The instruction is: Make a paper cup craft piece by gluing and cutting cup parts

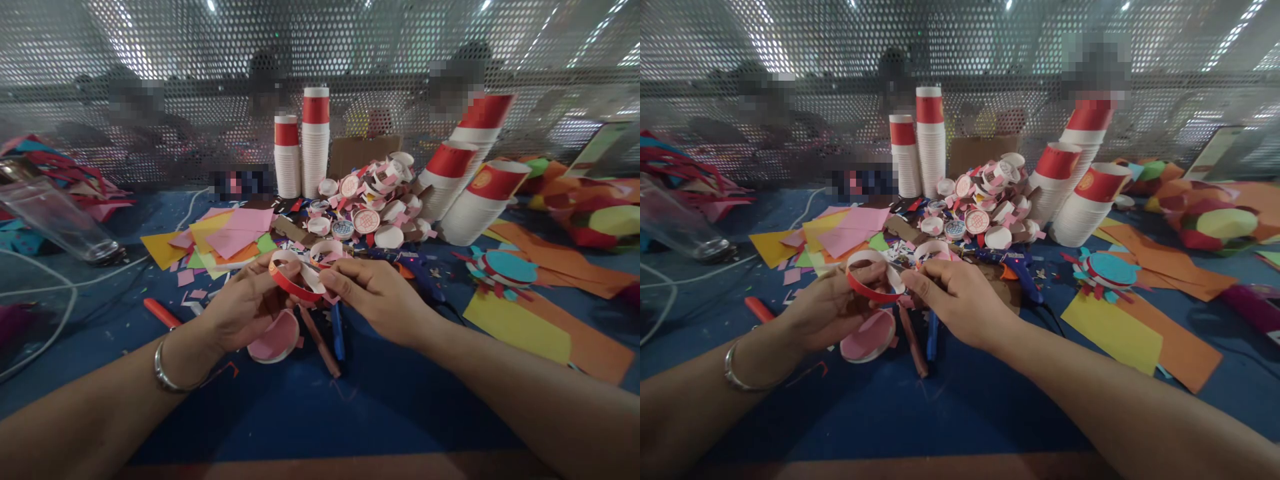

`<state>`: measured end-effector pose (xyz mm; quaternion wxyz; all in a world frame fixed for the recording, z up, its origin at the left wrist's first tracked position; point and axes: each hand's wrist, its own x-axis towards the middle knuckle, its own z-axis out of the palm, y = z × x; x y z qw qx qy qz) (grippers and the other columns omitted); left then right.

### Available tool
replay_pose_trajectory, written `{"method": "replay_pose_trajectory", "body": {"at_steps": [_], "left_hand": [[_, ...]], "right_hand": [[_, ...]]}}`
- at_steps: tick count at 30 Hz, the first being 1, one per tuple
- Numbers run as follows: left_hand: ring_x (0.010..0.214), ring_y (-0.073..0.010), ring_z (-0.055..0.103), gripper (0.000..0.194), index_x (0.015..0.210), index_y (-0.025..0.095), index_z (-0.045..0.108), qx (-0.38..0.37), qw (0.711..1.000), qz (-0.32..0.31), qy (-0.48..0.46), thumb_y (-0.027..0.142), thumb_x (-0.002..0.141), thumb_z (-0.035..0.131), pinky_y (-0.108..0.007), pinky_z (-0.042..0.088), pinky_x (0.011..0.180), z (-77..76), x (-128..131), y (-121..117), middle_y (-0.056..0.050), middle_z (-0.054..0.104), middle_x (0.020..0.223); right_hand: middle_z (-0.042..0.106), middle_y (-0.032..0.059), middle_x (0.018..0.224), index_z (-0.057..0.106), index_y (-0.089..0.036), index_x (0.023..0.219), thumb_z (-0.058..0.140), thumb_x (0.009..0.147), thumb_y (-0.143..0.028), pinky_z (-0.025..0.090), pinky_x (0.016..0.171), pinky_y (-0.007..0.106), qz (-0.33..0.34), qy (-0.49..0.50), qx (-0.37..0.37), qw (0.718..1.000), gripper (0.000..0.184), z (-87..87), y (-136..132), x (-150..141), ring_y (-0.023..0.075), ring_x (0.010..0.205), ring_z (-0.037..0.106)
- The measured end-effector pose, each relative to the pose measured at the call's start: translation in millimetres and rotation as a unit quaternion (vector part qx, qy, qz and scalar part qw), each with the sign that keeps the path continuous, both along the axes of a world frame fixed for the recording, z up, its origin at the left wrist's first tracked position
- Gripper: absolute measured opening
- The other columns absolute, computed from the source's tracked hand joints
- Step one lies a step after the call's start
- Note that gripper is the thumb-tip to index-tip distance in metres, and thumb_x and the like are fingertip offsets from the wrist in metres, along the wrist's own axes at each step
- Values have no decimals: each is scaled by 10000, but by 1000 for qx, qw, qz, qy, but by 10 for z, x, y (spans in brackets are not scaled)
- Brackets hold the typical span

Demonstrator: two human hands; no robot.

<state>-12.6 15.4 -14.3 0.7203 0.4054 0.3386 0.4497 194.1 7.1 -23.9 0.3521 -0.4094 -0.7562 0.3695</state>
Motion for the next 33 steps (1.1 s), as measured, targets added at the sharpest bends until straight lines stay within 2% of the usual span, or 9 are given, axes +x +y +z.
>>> {"method": "replay_pose_trajectory", "body": {"at_steps": [4, 8, 11, 15, 19, 23, 27, 30, 33], "left_hand": [[528, -69, 629, 160, 748, 130, 777, 9, 1000, -24, -2, 251, 788, 873, -140, 520, 515, 6, 17, -12, -27, 742, 702], [581, -110, 645, 146, 733, 150, 778, 58, 998, 7, 12, 255, 793, 861, -180, 546, 565, 19, 58, -65, -18, 709, 655], [571, -127, 618, 162, 703, 178, 766, 88, 995, 23, 50, 283, 764, 873, -205, 522, 525, 13, 62, -95, -18, 699, 648], [578, -124, 610, 175, 684, 178, 758, 86, 994, 11, 61, 281, 797, 843, -205, 518, 541, -20, 42, -97, -19, 686, 640], [597, -81, 615, 167, 691, 141, 769, 72, 997, 6, 19, 240, 785, 866, -153, 520, 603, -44, 55, -94, -4, 690, 648], [618, -78, 649, 143, 710, 137, 793, 61, 998, -9, -4, 228, 792, 866, -132, 529, 601, -44, 86, -113, -8, 720, 673], [667, -114, 703, 122, 760, 165, 808, 70, 997, 26, -6, 267, 783, 871, -171, 585, 648, -48, 74, -122, -20, 767, 749], [639, -110, 707, 105, 781, 184, 806, 75, 996, 50, 4, 267, 790, 870, -159, 585, 594, -39, 45, -113, -2, 767, 737], [613, -94, 699, 106, 777, 162, 804, 82, 995, 48, 23, 239, 792, 875, -132, 567, 557, -15, 25, -110, -5, 764, 717]], "right_hand": [[435, -30, 673, 472, -202, 689, 466, 1034, -612, 318, 608, 297, 5, 10, 0, 1000, 535, -19, 9, -5, 119, 638, 410], [481, -23, 698, 504, -196, 716, 478, 1042, -572, 328, 621, 296, 3, 0, 14, 1000, 499, -11, 4, -10, 121, 660, 441], [508, -13, 715, 519, -193, 722, 477, 1045, -560, 330, 634, 299, 5, -13, 25, 1000, 491, 2, -6, -15, 130, 686, 463], [520, -12, 714, 540, -189, 734, 481, 1043, -558, 328, 631, 302, 1, -18, 35, 999, 486, 2, -26, -2, 133, 685, 468], [519, -13, 706, 552, -185, 732, 488, 1044, -544, 327, 626, 302, 1, -27, 47, 999, 480, -4, -40, 25, 130, 674, 468], [512, -18, 687, 564, -184, 733, 491, 1041, -538, 321, 608, 297, -4, -35, 49, 998, 475, -1, -34, 32, 126, 652, 458], [553, -5, 710, 601, -176, 750, 495, 1039, -525, 332, 615, 300, -8, -45, 50, 998, 465, -5, -16, 28, 130, 665, 488], [580, 4, 723, 613, -176, 748, 499, 1040, -507, 341, 621, 301, -12, -47, 50, 998, 455, -11, -14, 26, 131, 669, 507], [601, 9, 736, 621, -180, 754, 501, 1039, -510, 345, 622, 299, -12, -48, 51, 998, 452, -13, -18, 26, 131, 672, 512]]}}
